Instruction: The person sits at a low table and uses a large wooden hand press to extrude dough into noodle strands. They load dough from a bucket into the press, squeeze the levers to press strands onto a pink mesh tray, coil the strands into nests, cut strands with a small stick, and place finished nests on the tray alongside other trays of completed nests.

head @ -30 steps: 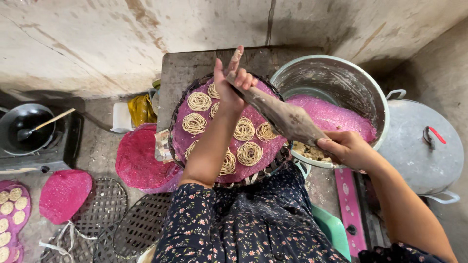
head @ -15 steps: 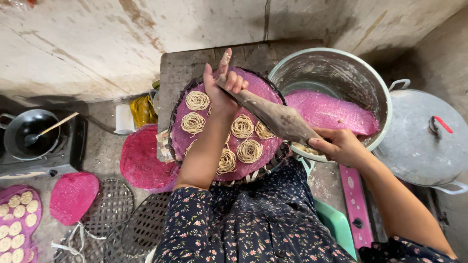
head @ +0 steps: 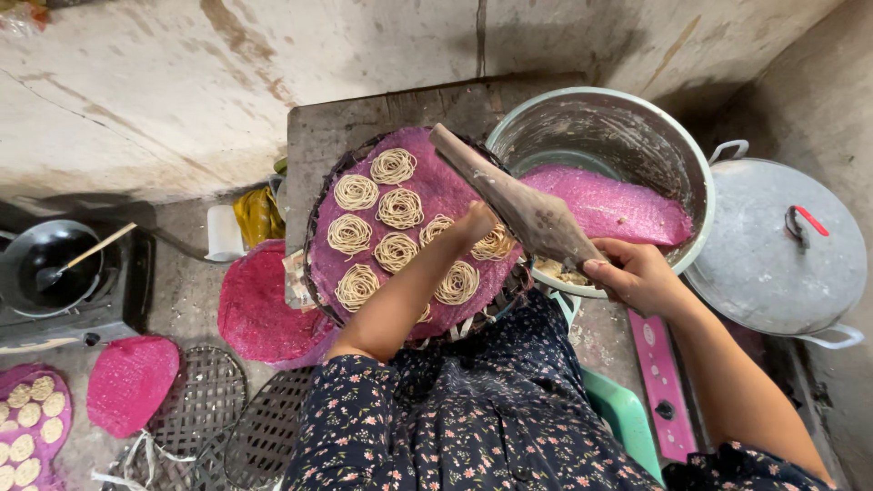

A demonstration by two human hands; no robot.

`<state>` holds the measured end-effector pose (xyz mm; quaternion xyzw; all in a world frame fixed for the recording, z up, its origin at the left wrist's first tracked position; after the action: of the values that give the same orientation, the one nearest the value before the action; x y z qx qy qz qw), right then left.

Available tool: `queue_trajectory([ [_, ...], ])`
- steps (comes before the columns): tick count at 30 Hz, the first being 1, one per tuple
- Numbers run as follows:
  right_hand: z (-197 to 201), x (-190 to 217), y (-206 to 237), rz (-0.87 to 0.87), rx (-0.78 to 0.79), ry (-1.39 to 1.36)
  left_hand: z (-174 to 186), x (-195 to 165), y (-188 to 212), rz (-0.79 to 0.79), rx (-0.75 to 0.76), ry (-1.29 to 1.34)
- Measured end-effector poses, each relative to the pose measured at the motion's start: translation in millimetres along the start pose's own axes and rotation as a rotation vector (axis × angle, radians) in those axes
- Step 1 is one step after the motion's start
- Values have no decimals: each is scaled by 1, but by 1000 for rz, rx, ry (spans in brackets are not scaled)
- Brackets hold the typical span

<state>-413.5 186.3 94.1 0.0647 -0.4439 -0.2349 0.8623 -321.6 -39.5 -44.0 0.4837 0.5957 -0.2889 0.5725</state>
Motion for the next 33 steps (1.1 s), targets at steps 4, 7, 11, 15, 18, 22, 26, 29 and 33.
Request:
queue_trajectory([
  [4,-10,-8,7,-5,-31,21,-3,19,18,105,-46,127],
  [7,-17,-10,15,23,-64,-8,9,20,38,203,-206,51],
  [11,-22,-16,22,10,-98,-93,0,3,58,108,-241,-20],
  [15,-21,-26,22,-2,-129,-210,3,-10,83,115,-305,-310],
  [18,-21,-36,31,12,-164,-271,-10,-23,116,137,-106,-700],
  [22,-24,-39,55,54,-181,-359,-22,-58,148,50,-46,-1189],
  [26,-45,-8,73,68,-154,-401,-5,-82,175,-78,-268,-1251],
  [29,-116,68,33,183,-72,-372,36,-102,205,-424,-291,-1173],
  [33,-185,132,30,418,140,-128,67,-74,276,-376,-632,-377],
])
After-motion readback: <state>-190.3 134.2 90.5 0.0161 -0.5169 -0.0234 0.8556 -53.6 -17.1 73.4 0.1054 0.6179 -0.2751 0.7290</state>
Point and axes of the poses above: each hand's wrist, its own y-axis away from the middle knuckle, its own z-axis out of the back of the hand, x = y × z, the point moved 8 cm from there along -y, towards the middle knuckle, and after that the axes turned 15 degrees about y, right-handed, at the moved point
